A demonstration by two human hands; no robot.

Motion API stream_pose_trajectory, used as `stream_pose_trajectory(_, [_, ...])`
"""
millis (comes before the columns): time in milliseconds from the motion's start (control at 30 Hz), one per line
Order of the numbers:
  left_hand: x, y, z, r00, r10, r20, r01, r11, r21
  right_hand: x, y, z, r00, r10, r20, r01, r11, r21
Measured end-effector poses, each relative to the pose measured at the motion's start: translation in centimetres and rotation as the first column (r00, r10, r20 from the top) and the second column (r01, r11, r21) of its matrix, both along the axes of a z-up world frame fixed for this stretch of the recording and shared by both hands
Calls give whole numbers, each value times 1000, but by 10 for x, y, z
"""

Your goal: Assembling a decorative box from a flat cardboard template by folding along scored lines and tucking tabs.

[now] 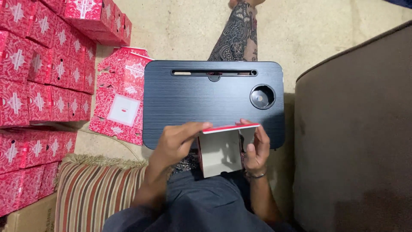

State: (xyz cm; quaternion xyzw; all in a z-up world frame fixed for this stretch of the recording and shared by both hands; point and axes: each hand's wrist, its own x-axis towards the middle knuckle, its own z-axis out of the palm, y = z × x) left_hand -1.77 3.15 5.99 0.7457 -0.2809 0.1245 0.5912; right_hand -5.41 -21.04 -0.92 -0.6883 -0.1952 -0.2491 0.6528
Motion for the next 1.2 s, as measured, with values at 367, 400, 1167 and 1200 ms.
stream_pose_trajectory(367, [-8, 12, 22, 999, -37, 38, 36, 999, 20, -19, -39, -19, 994, 78, -81, -95, 969, -229])
stream_pose_trajectory(400, [-12, 13, 24, 1000, -22, 11, 22, 1000, 10, -18, -35, -13, 993, 95, -68, -108, 969, -221])
stream_pose_trajectory(1167, [-78, -12, 28, 996, -38, 79, 27, 991, 134, -51, 15, 106, 979, 173, 103, -81, 806, -587])
stream_pose_trajectory(1200, [-78, -12, 29, 994, -51, 96, 37, 990, 139, -52, 16, 108, 977, 169, 134, -55, 794, -606])
